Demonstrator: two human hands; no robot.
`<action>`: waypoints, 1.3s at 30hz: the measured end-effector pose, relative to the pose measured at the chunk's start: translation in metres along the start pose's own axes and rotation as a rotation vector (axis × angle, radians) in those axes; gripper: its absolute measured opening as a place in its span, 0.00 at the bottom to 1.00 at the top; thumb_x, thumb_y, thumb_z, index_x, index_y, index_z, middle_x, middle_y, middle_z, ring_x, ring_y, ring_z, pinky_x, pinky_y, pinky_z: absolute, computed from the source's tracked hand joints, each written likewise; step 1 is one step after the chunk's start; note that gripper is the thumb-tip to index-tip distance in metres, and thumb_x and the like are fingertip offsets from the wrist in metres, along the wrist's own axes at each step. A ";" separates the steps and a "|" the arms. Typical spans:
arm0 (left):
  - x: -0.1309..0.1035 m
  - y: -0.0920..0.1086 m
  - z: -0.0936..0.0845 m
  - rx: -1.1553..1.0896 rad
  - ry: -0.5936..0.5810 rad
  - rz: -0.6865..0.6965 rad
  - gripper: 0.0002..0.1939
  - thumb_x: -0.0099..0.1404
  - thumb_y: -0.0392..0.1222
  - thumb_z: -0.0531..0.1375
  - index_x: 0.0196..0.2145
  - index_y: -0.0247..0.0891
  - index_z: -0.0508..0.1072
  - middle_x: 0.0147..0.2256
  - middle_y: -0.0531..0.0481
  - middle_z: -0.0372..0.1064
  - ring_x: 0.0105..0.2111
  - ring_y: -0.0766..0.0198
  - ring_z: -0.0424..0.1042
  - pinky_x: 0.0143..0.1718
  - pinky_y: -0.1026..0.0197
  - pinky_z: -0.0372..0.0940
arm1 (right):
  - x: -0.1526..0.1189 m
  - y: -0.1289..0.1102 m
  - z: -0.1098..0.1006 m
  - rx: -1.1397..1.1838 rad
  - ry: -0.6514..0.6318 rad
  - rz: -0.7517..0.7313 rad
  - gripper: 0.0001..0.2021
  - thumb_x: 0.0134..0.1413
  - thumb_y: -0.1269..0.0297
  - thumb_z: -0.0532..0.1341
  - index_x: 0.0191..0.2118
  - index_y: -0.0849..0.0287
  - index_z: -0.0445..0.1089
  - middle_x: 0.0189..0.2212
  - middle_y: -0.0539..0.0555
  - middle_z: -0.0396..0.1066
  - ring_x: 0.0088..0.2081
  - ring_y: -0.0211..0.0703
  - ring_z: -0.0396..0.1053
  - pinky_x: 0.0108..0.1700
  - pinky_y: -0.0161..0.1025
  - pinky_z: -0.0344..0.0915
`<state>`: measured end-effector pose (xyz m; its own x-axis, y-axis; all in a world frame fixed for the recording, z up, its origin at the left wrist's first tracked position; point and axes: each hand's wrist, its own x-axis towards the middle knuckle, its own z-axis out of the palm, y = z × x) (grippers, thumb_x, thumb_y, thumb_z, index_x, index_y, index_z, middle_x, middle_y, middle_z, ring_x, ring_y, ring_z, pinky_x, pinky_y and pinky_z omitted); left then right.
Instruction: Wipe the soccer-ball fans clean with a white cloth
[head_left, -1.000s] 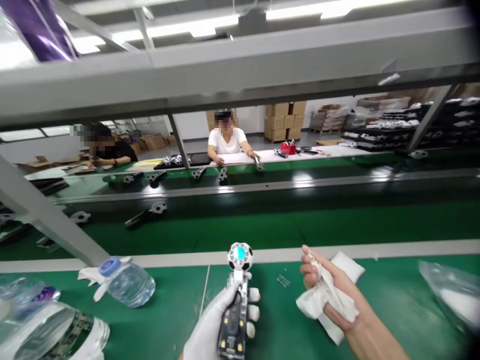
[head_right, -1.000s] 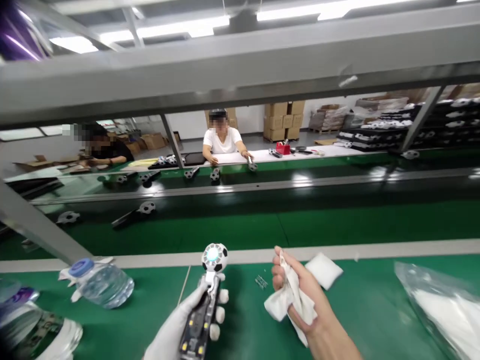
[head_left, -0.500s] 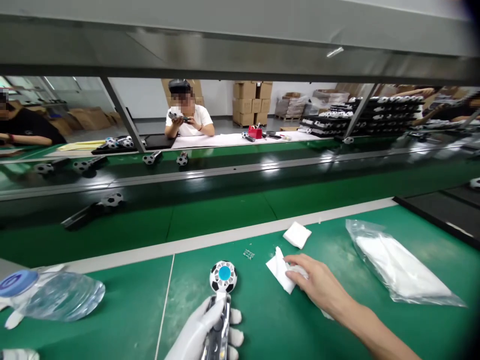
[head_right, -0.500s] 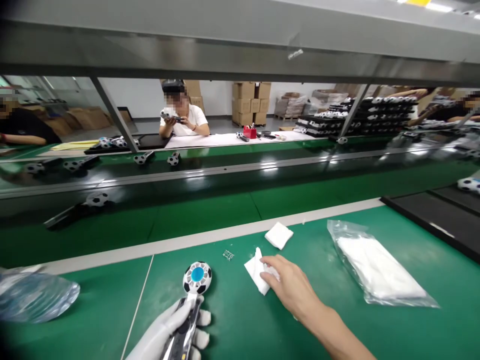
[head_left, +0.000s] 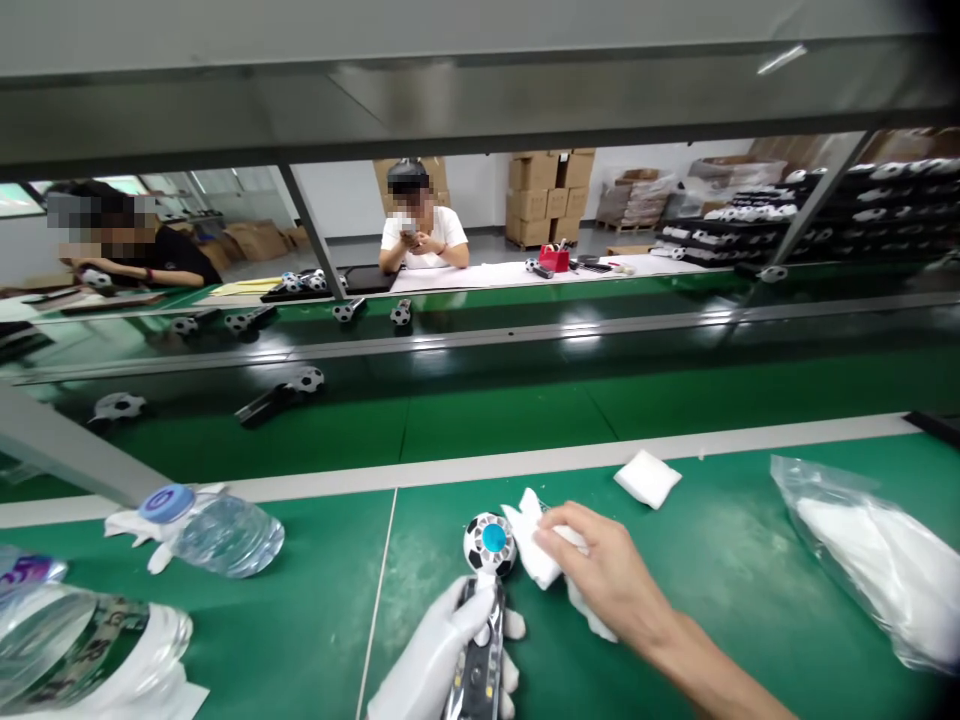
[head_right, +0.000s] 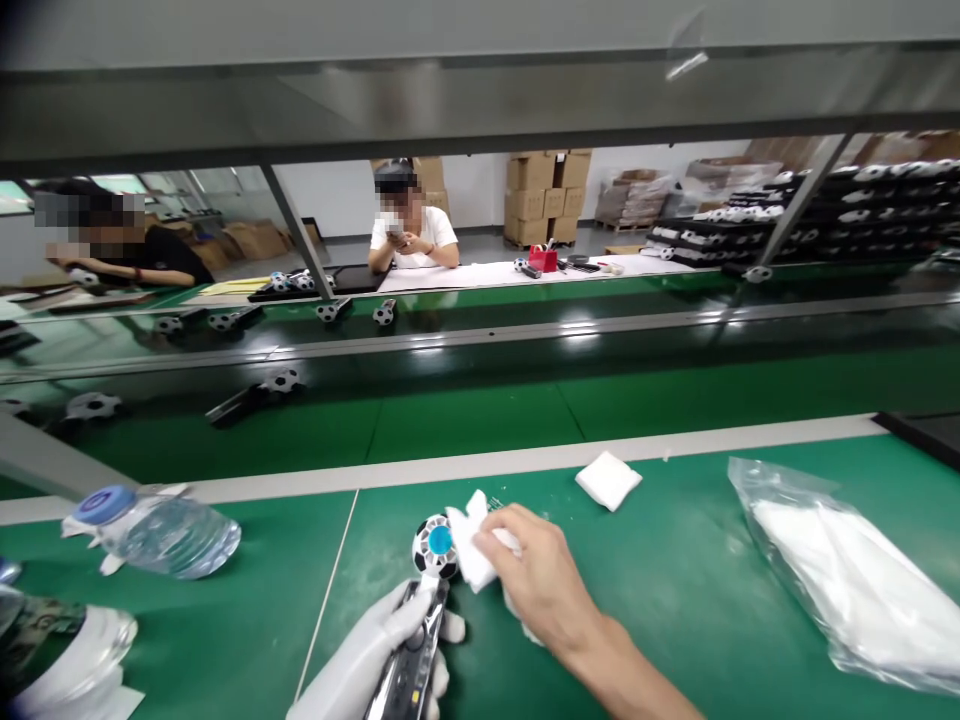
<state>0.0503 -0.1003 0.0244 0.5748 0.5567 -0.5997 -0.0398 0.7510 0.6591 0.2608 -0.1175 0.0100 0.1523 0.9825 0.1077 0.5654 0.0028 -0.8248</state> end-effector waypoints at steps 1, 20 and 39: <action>-0.001 0.001 0.001 0.000 0.003 0.004 0.21 0.62 0.55 0.55 0.47 0.38 0.64 0.36 0.46 0.69 0.28 0.66 0.69 0.25 0.62 0.68 | 0.004 -0.006 0.010 -0.041 -0.011 -0.065 0.09 0.59 0.59 0.53 0.33 0.55 0.67 0.32 0.49 0.68 0.35 0.39 0.66 0.38 0.33 0.57; 0.034 -0.015 0.005 0.034 0.047 -0.009 0.30 0.52 0.61 0.60 0.44 0.40 0.57 0.32 0.48 0.67 0.16 0.69 0.64 0.15 0.66 0.58 | 0.027 -0.009 0.030 -0.442 -0.095 -0.240 0.09 0.61 0.65 0.50 0.35 0.58 0.65 0.32 0.51 0.67 0.30 0.40 0.65 0.31 0.36 0.53; 0.026 0.004 0.008 0.746 0.531 0.195 0.08 0.54 0.38 0.58 0.35 0.41 0.68 0.26 0.49 0.68 0.25 0.60 0.67 0.27 0.62 0.59 | 0.019 0.012 -0.034 -0.047 -0.055 0.271 0.17 0.55 0.53 0.54 0.48 0.53 0.67 0.34 0.53 0.72 0.38 0.49 0.69 0.39 0.42 0.64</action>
<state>0.0721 -0.0860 0.0148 0.1576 0.8761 -0.4556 0.5445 0.3078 0.7803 0.2981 -0.1053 0.0208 0.2600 0.9547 -0.1445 0.5472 -0.2690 -0.7926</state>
